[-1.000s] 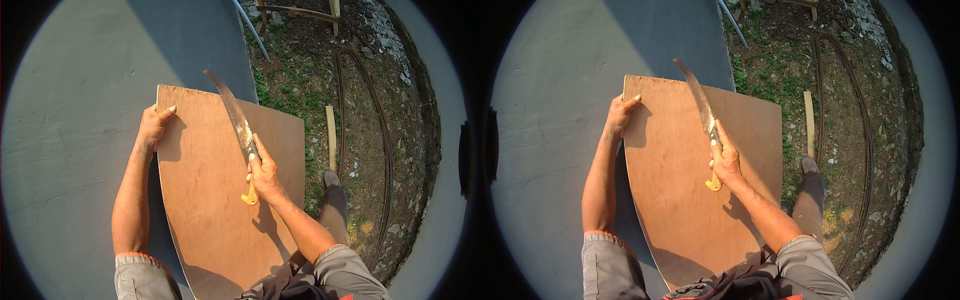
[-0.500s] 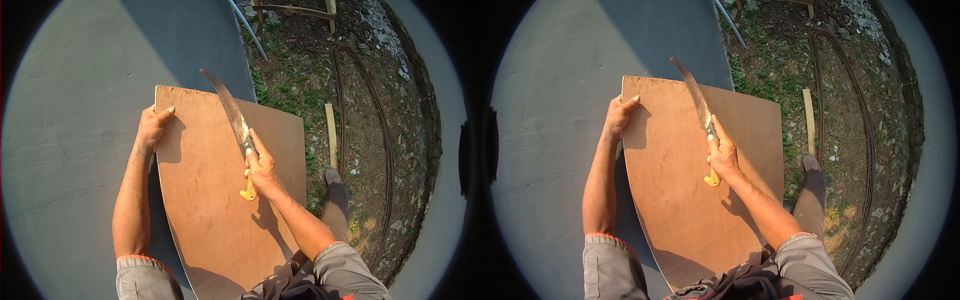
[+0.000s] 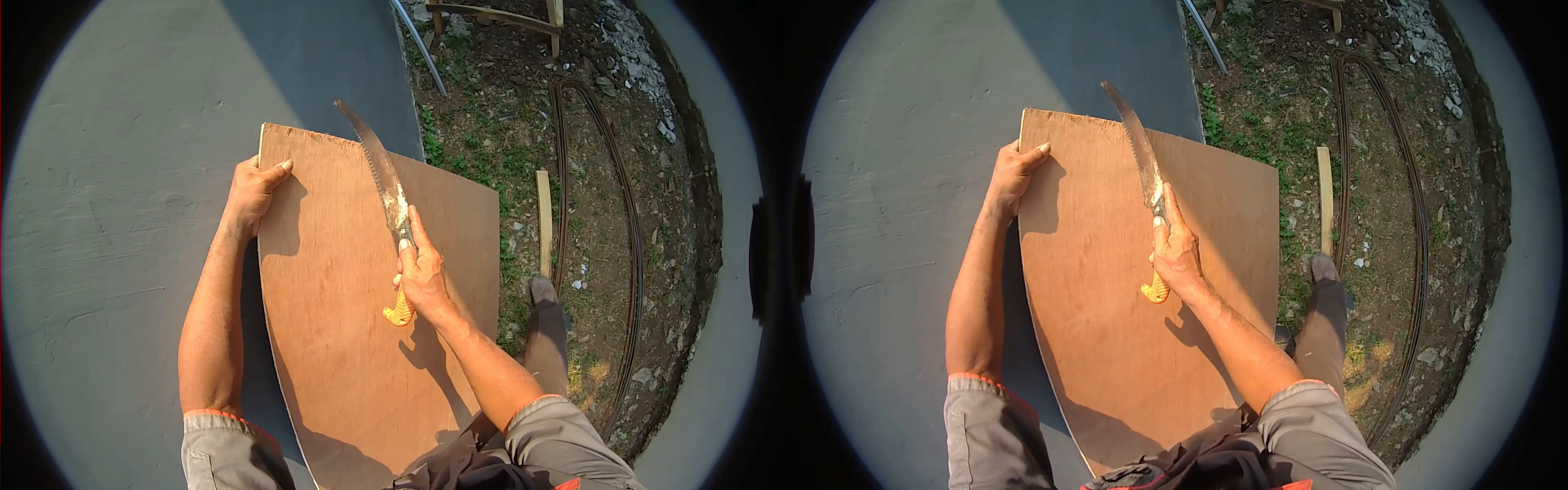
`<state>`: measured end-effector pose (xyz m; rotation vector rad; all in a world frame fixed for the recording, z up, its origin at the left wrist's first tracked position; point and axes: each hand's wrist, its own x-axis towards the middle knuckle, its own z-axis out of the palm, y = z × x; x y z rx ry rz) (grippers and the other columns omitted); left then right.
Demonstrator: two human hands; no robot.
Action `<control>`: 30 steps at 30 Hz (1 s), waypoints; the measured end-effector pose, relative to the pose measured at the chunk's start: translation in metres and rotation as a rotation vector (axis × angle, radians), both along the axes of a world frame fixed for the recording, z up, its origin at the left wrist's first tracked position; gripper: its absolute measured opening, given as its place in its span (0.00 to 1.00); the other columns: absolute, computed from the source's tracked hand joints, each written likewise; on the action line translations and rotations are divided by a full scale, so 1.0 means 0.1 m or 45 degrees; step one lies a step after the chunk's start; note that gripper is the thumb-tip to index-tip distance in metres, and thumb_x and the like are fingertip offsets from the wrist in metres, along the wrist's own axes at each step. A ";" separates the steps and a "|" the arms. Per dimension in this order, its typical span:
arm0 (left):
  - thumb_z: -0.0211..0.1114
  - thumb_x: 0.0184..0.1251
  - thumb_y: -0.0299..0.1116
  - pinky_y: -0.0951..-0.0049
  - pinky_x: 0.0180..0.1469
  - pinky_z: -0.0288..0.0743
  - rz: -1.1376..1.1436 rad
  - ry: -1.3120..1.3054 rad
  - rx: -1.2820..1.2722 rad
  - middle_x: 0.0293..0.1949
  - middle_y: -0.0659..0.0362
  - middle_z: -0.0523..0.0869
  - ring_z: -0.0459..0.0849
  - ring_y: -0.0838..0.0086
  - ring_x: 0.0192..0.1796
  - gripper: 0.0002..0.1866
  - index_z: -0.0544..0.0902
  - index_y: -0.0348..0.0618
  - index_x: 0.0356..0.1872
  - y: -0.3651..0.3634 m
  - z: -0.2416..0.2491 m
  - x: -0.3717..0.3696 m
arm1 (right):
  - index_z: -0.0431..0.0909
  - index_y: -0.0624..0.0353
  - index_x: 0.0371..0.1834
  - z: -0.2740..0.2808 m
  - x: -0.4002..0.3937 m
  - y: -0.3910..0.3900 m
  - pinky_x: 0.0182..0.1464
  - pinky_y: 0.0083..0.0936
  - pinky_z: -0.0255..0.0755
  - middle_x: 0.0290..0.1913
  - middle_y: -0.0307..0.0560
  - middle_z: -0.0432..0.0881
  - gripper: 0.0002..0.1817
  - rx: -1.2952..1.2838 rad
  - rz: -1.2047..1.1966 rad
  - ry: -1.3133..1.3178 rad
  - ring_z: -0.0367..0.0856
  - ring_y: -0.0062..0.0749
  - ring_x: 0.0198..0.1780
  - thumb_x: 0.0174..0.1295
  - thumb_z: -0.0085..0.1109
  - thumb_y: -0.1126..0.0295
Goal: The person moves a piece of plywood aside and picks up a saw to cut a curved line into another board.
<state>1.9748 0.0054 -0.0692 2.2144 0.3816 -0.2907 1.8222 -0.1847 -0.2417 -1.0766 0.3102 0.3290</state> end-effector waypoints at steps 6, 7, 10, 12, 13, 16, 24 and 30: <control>0.68 0.74 0.32 0.64 0.39 0.87 -0.021 -0.007 -0.035 0.41 0.51 0.90 0.89 0.71 0.37 0.13 0.83 0.33 0.51 0.01 -0.01 -0.01 | 0.52 0.40 0.88 0.08 -0.07 0.01 0.25 0.23 0.76 0.26 0.34 0.69 0.36 -0.080 -0.038 -0.012 0.71 0.17 0.22 0.78 0.45 0.73; 0.68 0.74 0.32 0.64 0.39 0.87 -0.023 -0.009 -0.049 0.41 0.51 0.90 0.89 0.71 0.37 0.12 0.83 0.33 0.51 0.00 -0.01 -0.01 | 0.52 0.40 0.88 0.02 -0.08 0.05 0.25 0.23 0.76 0.26 0.34 0.69 0.36 -0.078 -0.046 -0.020 0.71 0.17 0.22 0.78 0.45 0.73; 0.67 0.74 0.31 0.65 0.39 0.87 -0.039 -0.016 -0.030 0.41 0.51 0.89 0.89 0.71 0.38 0.12 0.83 0.32 0.50 -0.01 0.00 0.00 | 0.53 0.41 0.88 -0.10 -0.03 0.14 0.24 0.24 0.76 0.25 0.34 0.69 0.35 -0.335 -0.150 -0.264 0.72 0.18 0.20 0.78 0.46 0.73; 0.67 0.74 0.31 0.65 0.39 0.87 -0.040 0.000 -0.041 0.41 0.51 0.89 0.89 0.72 0.38 0.12 0.84 0.32 0.50 -0.02 -0.01 -0.03 | 0.54 0.44 0.87 -0.12 0.14 0.19 0.23 0.26 0.75 0.25 0.35 0.69 0.34 -0.276 -0.091 -0.198 0.72 0.19 0.19 0.78 0.47 0.72; 0.67 0.73 0.31 0.65 0.39 0.87 -0.053 -0.008 -0.053 0.41 0.51 0.89 0.89 0.72 0.38 0.12 0.84 0.32 0.50 -0.04 -0.01 -0.05 | 0.54 0.44 0.87 -0.07 0.30 0.18 0.23 0.26 0.75 0.25 0.35 0.69 0.34 -0.276 -0.085 -0.189 0.72 0.19 0.19 0.78 0.47 0.72; 0.67 0.73 0.31 0.66 0.39 0.86 -0.085 -0.040 -0.038 0.40 0.52 0.89 0.89 0.72 0.37 0.12 0.84 0.32 0.50 0.00 -0.01 -0.01 | 0.54 0.49 0.87 0.10 0.75 0.12 0.23 0.26 0.75 0.25 0.35 0.71 0.35 -0.067 0.004 -0.054 0.73 0.21 0.19 0.77 0.47 0.71; 0.66 0.72 0.30 0.67 0.40 0.86 -0.069 -0.030 -0.055 0.41 0.52 0.90 0.89 0.72 0.37 0.12 0.84 0.32 0.49 0.00 -0.01 -0.02 | 0.53 0.48 0.88 -0.03 -0.31 -0.19 0.25 0.24 0.77 0.25 0.35 0.73 0.36 -0.226 -0.083 -0.218 0.74 0.18 0.20 0.77 0.45 0.74; 0.70 0.72 0.32 0.69 0.40 0.85 -0.093 -0.022 -0.041 0.41 0.55 0.90 0.88 0.74 0.37 0.14 0.83 0.33 0.51 -0.06 0.04 -0.03 | 0.57 0.53 0.85 -0.07 0.61 -0.03 0.40 0.34 0.76 0.31 0.56 0.85 0.35 -0.253 0.103 -0.105 0.82 0.34 0.31 0.73 0.50 0.74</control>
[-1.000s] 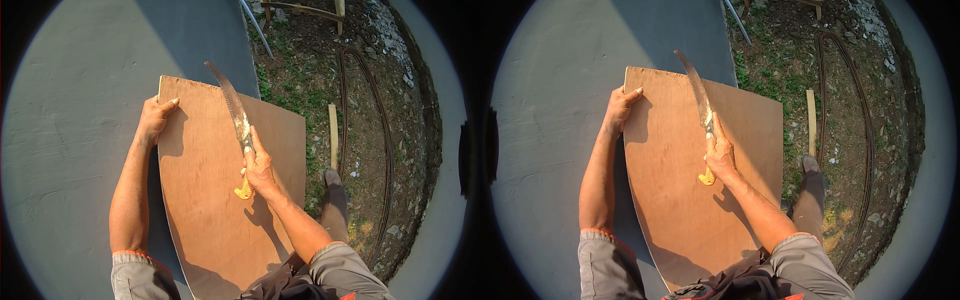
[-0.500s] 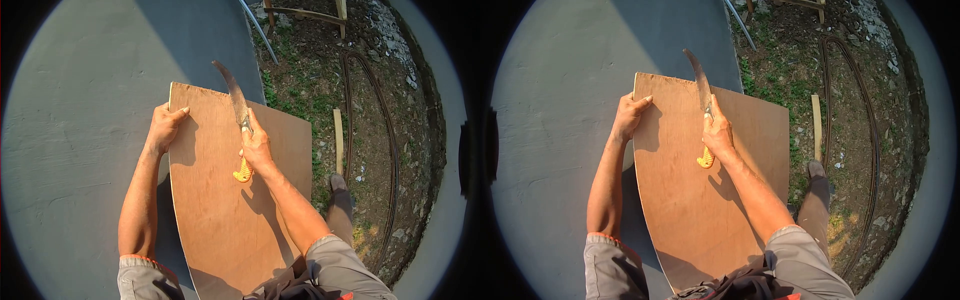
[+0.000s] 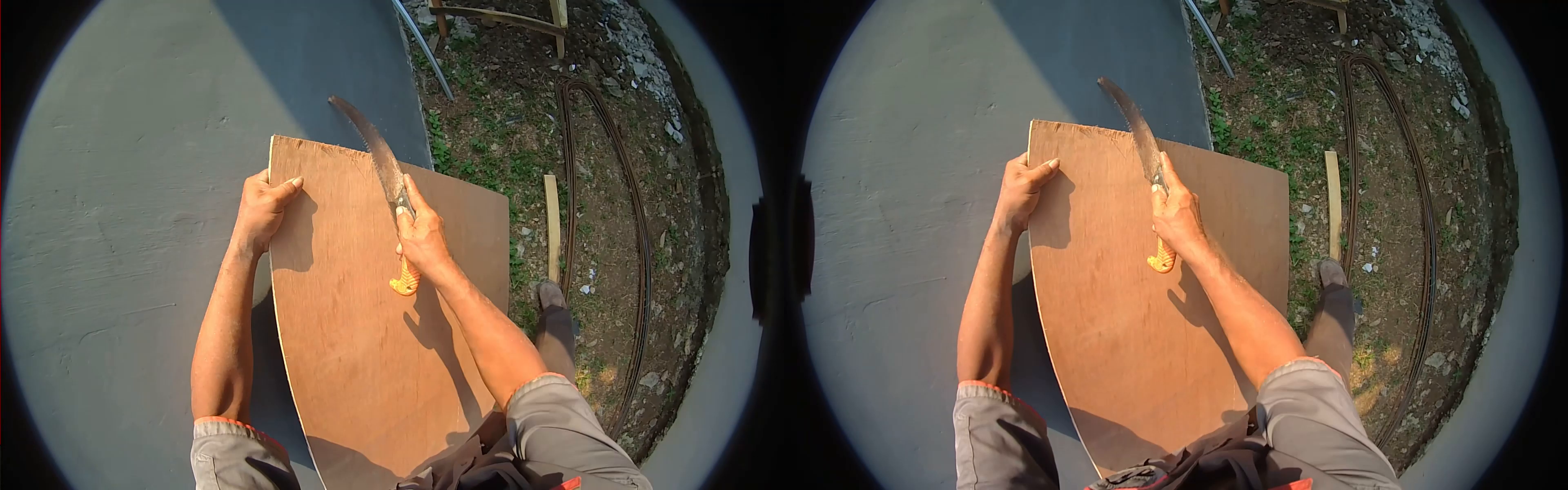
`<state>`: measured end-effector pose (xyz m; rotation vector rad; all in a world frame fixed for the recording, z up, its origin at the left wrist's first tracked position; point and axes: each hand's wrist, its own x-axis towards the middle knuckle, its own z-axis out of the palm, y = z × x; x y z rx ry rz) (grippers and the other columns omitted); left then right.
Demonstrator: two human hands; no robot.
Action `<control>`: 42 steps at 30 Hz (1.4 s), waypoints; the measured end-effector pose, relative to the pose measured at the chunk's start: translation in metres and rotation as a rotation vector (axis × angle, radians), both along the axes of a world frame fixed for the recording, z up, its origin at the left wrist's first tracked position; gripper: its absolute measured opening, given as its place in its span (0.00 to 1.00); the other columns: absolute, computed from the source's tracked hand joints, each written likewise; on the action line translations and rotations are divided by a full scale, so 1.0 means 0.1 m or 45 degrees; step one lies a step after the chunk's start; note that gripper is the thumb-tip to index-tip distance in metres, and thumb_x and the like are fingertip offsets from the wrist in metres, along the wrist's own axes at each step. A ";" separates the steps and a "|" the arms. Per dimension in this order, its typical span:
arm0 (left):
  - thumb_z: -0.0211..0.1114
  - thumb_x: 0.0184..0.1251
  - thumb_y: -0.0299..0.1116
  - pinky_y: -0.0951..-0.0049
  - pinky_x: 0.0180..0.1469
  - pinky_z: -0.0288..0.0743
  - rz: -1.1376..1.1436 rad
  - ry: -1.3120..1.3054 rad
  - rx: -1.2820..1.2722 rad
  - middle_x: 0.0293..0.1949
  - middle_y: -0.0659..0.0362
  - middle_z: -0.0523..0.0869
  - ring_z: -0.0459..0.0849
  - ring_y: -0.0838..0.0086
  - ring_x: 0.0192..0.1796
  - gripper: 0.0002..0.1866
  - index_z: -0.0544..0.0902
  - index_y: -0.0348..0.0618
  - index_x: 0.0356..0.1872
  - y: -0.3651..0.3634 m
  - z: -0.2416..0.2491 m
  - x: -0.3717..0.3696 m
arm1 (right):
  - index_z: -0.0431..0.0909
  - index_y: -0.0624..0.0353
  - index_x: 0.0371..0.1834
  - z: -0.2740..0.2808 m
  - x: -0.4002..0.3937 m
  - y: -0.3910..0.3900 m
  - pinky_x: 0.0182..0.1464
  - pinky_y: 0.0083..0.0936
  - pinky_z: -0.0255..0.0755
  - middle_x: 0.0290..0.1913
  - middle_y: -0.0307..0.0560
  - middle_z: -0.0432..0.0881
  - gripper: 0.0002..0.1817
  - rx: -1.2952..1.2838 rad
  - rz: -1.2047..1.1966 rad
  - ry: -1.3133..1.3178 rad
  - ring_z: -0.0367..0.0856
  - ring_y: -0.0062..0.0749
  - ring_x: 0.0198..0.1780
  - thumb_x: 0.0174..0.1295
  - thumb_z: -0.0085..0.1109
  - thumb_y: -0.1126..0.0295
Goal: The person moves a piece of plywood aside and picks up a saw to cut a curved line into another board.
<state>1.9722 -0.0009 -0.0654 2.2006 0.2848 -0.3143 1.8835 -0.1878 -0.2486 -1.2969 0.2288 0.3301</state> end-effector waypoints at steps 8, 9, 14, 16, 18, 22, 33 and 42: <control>0.66 0.72 0.31 0.68 0.40 0.85 0.045 -0.019 0.035 0.40 0.54 0.90 0.88 0.74 0.37 0.11 0.84 0.33 0.48 0.02 -0.05 0.00 | 0.53 0.48 0.87 -0.02 -1.13 -0.41 0.25 0.22 0.77 0.24 0.33 0.73 0.37 -0.031 -0.096 -0.010 0.73 0.16 0.19 0.75 0.46 0.77; 0.66 0.72 0.31 0.68 0.40 0.85 0.049 -0.019 0.033 0.40 0.54 0.90 0.88 0.74 0.37 0.11 0.84 0.33 0.48 0.02 -0.04 -0.01 | 0.53 0.48 0.88 0.04 -1.15 -0.47 0.25 0.20 0.77 0.25 0.32 0.72 0.37 0.104 -0.128 0.083 0.71 0.14 0.20 0.76 0.45 0.77; 0.67 0.72 0.31 0.68 0.40 0.84 0.043 -0.013 0.124 0.39 0.55 0.89 0.88 0.74 0.36 0.11 0.84 0.34 0.48 0.07 -0.05 0.02 | 0.53 0.46 0.88 0.19 -0.56 -0.44 0.25 0.17 0.76 0.25 0.29 0.68 0.36 0.218 -0.248 -0.031 0.66 0.11 0.22 0.77 0.45 0.78; 0.67 0.72 0.31 0.68 0.40 0.84 0.043 0.000 0.101 0.39 0.55 0.89 0.88 0.74 0.36 0.12 0.84 0.34 0.49 0.09 -0.07 0.02 | 0.54 0.46 0.87 0.21 -0.51 -0.48 0.25 0.18 0.75 0.24 0.30 0.68 0.36 0.212 -0.275 -0.048 0.67 0.12 0.22 0.77 0.46 0.77; 0.67 0.71 0.32 0.68 0.40 0.84 0.055 0.006 0.077 0.39 0.55 0.89 0.87 0.74 0.36 0.12 0.84 0.35 0.49 0.10 -0.07 0.02 | 0.54 0.46 0.87 0.19 -0.61 -0.49 0.24 0.18 0.75 0.24 0.30 0.69 0.36 0.186 -0.232 -0.001 0.68 0.12 0.22 0.77 0.47 0.77; 0.68 0.71 0.31 0.67 0.41 0.84 0.057 0.002 0.104 0.40 0.55 0.90 0.87 0.74 0.37 0.11 0.84 0.35 0.48 0.08 -0.05 0.02 | 0.55 0.47 0.87 0.14 -0.95 -0.44 0.26 0.19 0.75 0.23 0.31 0.70 0.35 0.175 -0.124 0.052 0.70 0.13 0.21 0.78 0.47 0.75; 0.68 0.71 0.31 0.67 0.41 0.84 0.054 0.006 0.116 0.40 0.54 0.90 0.87 0.74 0.37 0.12 0.85 0.35 0.49 0.09 -0.07 0.04 | 0.53 0.46 0.88 0.18 -1.03 -0.47 0.28 0.20 0.77 0.24 0.32 0.70 0.36 0.170 -0.037 0.082 0.71 0.14 0.22 0.78 0.48 0.75; 0.67 0.71 0.31 0.67 0.41 0.85 0.049 0.007 0.114 0.40 0.53 0.89 0.88 0.73 0.37 0.12 0.85 0.34 0.49 0.07 -0.07 0.04 | 0.51 0.47 0.88 0.24 -1.14 -0.48 0.29 0.20 0.77 0.24 0.32 0.71 0.36 0.215 -0.020 0.133 0.72 0.14 0.23 0.78 0.47 0.75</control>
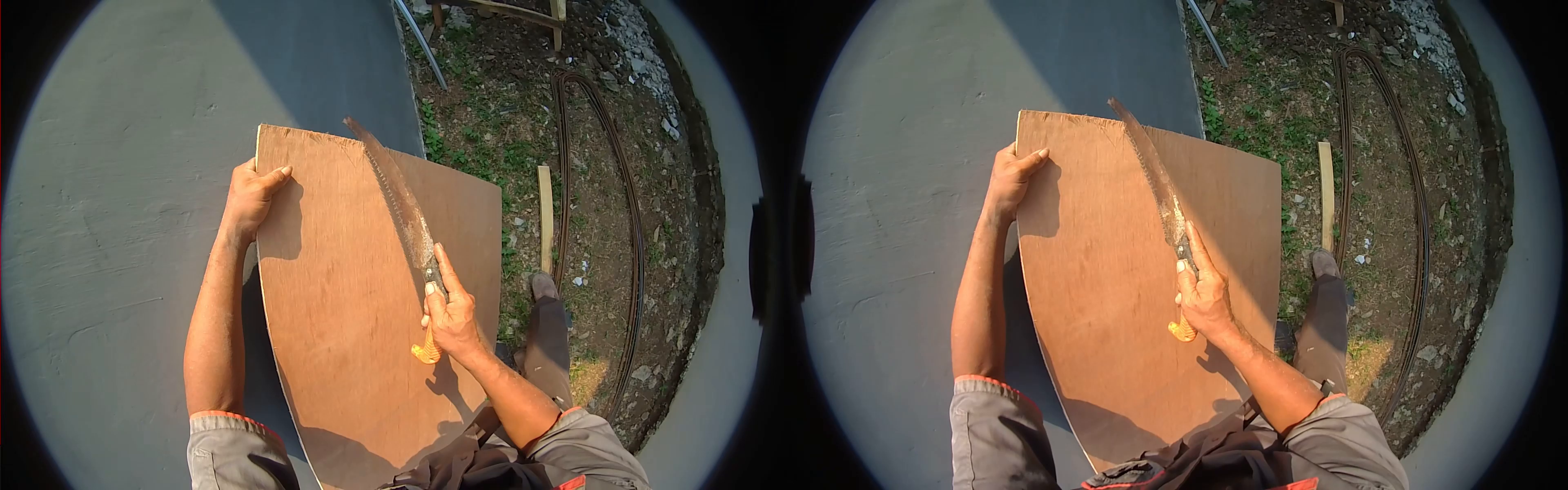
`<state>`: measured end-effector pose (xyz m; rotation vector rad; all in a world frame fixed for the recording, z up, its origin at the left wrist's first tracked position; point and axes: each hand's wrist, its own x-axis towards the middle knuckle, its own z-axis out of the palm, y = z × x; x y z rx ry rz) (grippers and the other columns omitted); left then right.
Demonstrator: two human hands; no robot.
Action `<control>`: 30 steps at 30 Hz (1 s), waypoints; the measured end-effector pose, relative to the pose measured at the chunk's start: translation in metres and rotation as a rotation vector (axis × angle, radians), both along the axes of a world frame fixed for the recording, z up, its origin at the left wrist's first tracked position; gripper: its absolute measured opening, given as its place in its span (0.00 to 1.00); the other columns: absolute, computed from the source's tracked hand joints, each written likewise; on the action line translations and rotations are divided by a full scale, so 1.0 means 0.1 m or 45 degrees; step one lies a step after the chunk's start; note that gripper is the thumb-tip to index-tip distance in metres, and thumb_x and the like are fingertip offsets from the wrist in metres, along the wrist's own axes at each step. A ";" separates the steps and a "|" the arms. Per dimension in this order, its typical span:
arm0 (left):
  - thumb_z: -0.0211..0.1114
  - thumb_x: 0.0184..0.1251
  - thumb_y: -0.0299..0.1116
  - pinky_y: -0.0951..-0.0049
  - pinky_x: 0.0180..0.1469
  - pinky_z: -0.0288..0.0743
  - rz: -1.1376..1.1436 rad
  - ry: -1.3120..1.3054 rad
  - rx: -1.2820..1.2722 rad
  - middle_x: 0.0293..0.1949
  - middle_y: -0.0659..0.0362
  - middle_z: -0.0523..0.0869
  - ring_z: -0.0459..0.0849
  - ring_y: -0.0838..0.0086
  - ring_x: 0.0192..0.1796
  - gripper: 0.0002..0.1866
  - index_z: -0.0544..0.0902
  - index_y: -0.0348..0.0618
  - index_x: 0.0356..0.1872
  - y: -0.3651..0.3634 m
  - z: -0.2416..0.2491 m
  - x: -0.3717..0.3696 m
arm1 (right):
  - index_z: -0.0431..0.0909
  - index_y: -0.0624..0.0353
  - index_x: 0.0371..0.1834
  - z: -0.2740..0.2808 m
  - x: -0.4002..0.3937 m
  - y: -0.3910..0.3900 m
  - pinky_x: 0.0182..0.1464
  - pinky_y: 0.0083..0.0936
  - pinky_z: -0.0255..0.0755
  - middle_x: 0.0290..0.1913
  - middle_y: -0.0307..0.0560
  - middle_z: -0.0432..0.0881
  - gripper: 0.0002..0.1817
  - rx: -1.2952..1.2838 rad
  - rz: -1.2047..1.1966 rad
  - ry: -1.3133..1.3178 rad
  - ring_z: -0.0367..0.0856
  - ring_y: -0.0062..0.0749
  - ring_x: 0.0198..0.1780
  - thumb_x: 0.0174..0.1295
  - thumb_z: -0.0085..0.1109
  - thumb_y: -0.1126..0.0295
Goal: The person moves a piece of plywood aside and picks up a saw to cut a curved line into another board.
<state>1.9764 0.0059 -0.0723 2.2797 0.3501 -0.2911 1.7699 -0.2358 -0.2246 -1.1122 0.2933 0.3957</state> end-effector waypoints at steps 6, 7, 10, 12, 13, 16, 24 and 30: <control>0.67 0.71 0.31 0.66 0.41 0.85 -0.022 -0.024 -0.056 0.39 0.53 0.89 0.88 0.73 0.37 0.12 0.84 0.33 0.49 -0.02 0.01 -0.03 | 0.52 0.47 0.88 -0.17 0.14 0.22 0.26 0.22 0.77 0.25 0.33 0.72 0.36 -0.183 -0.070 -0.187 0.73 0.16 0.21 0.77 0.47 0.75; 0.67 0.71 0.31 0.66 0.41 0.85 -0.043 -0.010 -0.071 0.39 0.54 0.89 0.88 0.73 0.37 0.12 0.84 0.33 0.49 -0.03 0.02 -0.06 | 0.52 0.48 0.88 -0.17 0.32 0.28 0.25 0.23 0.77 0.25 0.34 0.73 0.37 -0.177 -0.063 -0.173 0.73 0.16 0.20 0.77 0.47 0.75; 0.67 0.71 0.31 0.67 0.41 0.85 -0.084 -0.044 -0.080 0.39 0.54 0.89 0.88 0.73 0.37 0.12 0.84 0.32 0.49 -0.02 0.00 -0.03 | 0.52 0.47 0.88 -0.27 0.92 0.47 0.24 0.25 0.77 0.25 0.35 0.74 0.37 -0.139 -0.005 -0.125 0.74 0.18 0.19 0.76 0.48 0.74; 0.67 0.71 0.31 0.67 0.40 0.85 -0.072 -0.076 -0.099 0.39 0.54 0.89 0.88 0.74 0.37 0.12 0.84 0.32 0.48 0.01 -0.04 -0.03 | 0.52 0.46 0.88 -0.29 0.87 0.47 0.25 0.25 0.78 0.24 0.35 0.74 0.37 -0.193 -0.060 -0.211 0.74 0.18 0.20 0.76 0.48 0.72; 0.67 0.71 0.31 0.67 0.40 0.85 -0.044 -0.041 -0.096 0.39 0.54 0.89 0.88 0.74 0.37 0.12 0.84 0.32 0.48 0.00 -0.02 -0.08 | 0.51 0.46 0.88 -0.22 0.65 0.38 0.26 0.25 0.78 0.24 0.35 0.74 0.37 -0.212 -0.033 -0.205 0.75 0.18 0.20 0.76 0.48 0.73; 0.67 0.72 0.30 0.68 0.39 0.84 -0.059 -0.041 -0.110 0.39 0.54 0.89 0.87 0.74 0.36 0.12 0.84 0.32 0.48 -0.13 0.01 -0.02 | 0.51 0.47 0.88 0.04 0.06 0.02 0.27 0.22 0.77 0.25 0.34 0.74 0.38 -0.176 0.003 -0.127 0.76 0.17 0.21 0.75 0.48 0.76; 0.66 0.72 0.29 0.68 0.38 0.84 -0.105 -0.013 -0.156 0.39 0.53 0.89 0.88 0.73 0.36 0.12 0.83 0.31 0.48 -0.18 0.01 -0.03 | 0.53 0.53 0.87 -0.13 0.67 0.23 0.28 0.28 0.73 0.26 0.41 0.76 0.37 -0.089 0.017 -0.062 0.75 0.20 0.23 0.74 0.49 0.76; 0.65 0.72 0.29 0.69 0.39 0.84 -0.104 -0.062 -0.101 0.40 0.53 0.90 0.88 0.74 0.36 0.12 0.84 0.31 0.49 -0.06 -0.03 0.00 | 0.53 0.54 0.86 0.05 0.19 0.03 0.32 0.29 0.76 0.29 0.45 0.79 0.38 -0.155 0.007 -0.072 0.77 0.22 0.26 0.73 0.50 0.76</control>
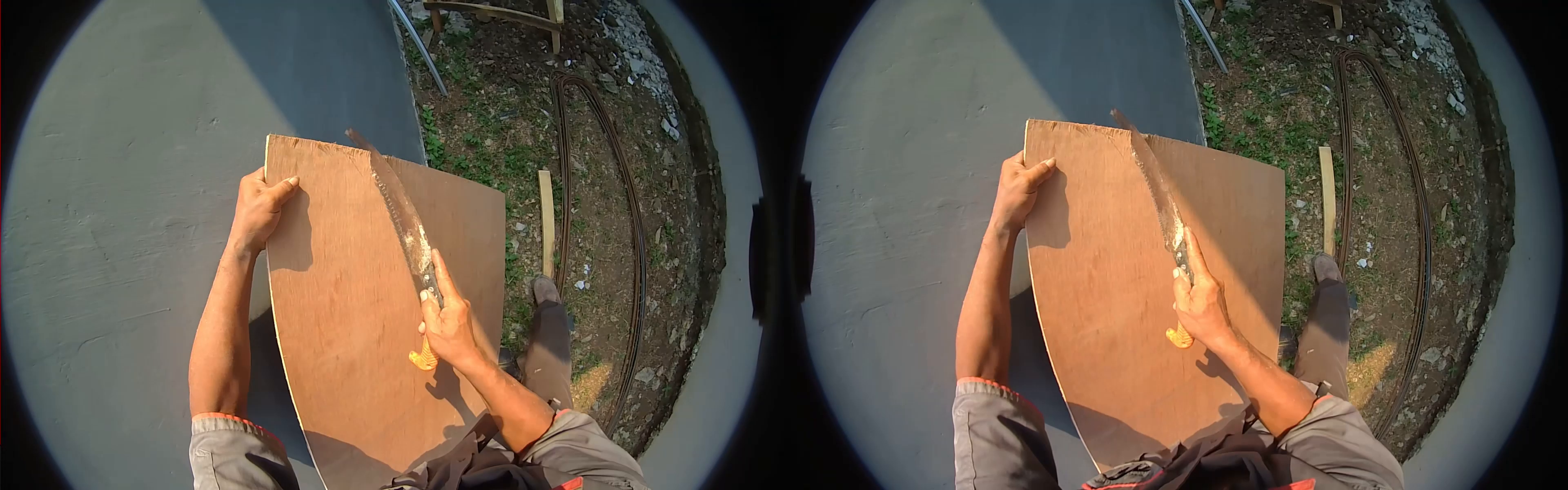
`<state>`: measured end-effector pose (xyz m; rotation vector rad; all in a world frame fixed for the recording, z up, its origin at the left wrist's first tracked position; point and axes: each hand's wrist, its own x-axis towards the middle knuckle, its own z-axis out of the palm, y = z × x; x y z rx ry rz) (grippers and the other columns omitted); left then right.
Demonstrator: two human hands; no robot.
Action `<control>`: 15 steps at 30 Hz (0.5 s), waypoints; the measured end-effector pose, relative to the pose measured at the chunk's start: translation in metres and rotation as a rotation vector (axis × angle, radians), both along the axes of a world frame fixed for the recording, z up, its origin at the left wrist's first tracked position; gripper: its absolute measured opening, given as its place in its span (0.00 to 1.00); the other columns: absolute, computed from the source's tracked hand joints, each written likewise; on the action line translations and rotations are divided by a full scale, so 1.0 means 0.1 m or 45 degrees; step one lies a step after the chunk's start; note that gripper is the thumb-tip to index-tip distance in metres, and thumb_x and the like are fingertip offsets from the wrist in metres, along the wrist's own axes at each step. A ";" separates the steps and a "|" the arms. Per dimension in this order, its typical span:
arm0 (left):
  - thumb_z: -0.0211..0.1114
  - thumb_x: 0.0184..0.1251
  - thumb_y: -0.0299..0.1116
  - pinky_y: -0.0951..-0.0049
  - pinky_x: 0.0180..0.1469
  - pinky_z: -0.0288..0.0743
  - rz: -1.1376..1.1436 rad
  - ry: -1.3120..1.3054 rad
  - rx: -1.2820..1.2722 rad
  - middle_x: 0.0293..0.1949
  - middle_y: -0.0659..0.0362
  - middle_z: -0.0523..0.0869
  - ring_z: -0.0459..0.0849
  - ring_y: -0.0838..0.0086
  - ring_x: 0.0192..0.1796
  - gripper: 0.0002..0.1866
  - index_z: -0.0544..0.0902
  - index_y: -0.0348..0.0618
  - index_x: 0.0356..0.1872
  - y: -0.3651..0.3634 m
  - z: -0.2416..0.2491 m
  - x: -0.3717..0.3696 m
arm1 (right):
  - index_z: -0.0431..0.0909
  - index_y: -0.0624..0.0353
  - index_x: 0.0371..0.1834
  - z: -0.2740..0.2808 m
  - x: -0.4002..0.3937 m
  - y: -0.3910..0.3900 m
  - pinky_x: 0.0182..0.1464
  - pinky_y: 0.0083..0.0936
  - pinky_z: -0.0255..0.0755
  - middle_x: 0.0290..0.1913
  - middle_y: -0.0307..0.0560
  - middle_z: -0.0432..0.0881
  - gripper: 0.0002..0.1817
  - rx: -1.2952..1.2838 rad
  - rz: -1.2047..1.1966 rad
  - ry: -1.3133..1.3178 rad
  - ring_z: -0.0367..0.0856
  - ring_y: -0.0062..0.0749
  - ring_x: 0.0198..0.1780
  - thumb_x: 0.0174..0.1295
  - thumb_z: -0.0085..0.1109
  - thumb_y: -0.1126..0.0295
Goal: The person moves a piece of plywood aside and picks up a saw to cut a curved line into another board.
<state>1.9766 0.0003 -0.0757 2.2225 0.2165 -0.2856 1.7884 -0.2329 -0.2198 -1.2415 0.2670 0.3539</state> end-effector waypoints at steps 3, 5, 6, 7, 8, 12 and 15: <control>0.66 0.72 0.30 0.69 0.40 0.84 0.026 0.004 -0.023 0.40 0.54 0.90 0.88 0.74 0.37 0.12 0.84 0.31 0.49 -0.08 0.00 -0.04 | 0.54 0.55 0.86 0.08 -0.16 -0.16 0.33 0.26 0.76 0.29 0.46 0.81 0.38 0.049 0.009 0.080 0.78 0.23 0.26 0.73 0.51 0.76; 0.66 0.71 0.30 0.68 0.41 0.84 0.011 0.006 -0.051 0.40 0.54 0.89 0.87 0.74 0.37 0.12 0.84 0.32 0.49 -0.08 0.01 0.01 | 0.53 0.53 0.87 -0.10 0.08 0.02 0.32 0.27 0.77 0.31 0.46 0.82 0.38 0.011 -0.021 -0.049 0.78 0.22 0.25 0.73 0.50 0.76; 0.66 0.71 0.30 0.68 0.41 0.84 0.022 0.027 -0.065 0.40 0.54 0.89 0.87 0.74 0.37 0.12 0.84 0.32 0.49 -0.06 -0.02 -0.02 | 0.53 0.51 0.87 -0.15 0.22 0.10 0.31 0.28 0.78 0.32 0.46 0.82 0.37 0.019 -0.010 -0.052 0.77 0.22 0.24 0.74 0.50 0.75; 0.66 0.71 0.30 0.68 0.41 0.84 0.034 0.038 -0.067 0.40 0.54 0.89 0.87 0.74 0.37 0.12 0.84 0.32 0.49 -0.04 -0.04 -0.07 | 0.53 0.49 0.87 -0.20 0.36 0.17 0.30 0.29 0.78 0.33 0.47 0.82 0.37 0.027 0.001 -0.055 0.77 0.22 0.23 0.75 0.50 0.74; 0.66 0.71 0.31 0.68 0.41 0.83 0.043 0.037 -0.026 0.40 0.54 0.89 0.87 0.74 0.37 0.12 0.84 0.32 0.49 -0.04 -0.03 -0.07 | 0.53 0.47 0.87 -0.19 0.57 0.22 0.31 0.30 0.79 0.34 0.47 0.82 0.37 0.065 0.035 0.017 0.78 0.23 0.23 0.75 0.50 0.73; 0.67 0.71 0.32 0.69 0.41 0.83 0.047 -0.004 0.041 0.40 0.55 0.89 0.86 0.75 0.37 0.12 0.84 0.33 0.48 0.08 -0.07 0.00 | 0.52 0.44 0.87 -0.22 0.60 0.30 0.31 0.29 0.79 0.33 0.44 0.82 0.37 0.103 0.080 0.057 0.79 0.24 0.23 0.76 0.50 0.71; 0.68 0.70 0.33 0.69 0.42 0.82 0.060 0.050 0.040 0.39 0.55 0.89 0.87 0.74 0.37 0.13 0.84 0.34 0.48 0.07 -0.05 0.00 | 0.50 0.41 0.88 -0.38 0.49 0.27 0.30 0.26 0.81 0.28 0.35 0.75 0.36 0.109 0.093 0.056 0.77 0.19 0.24 0.79 0.49 0.71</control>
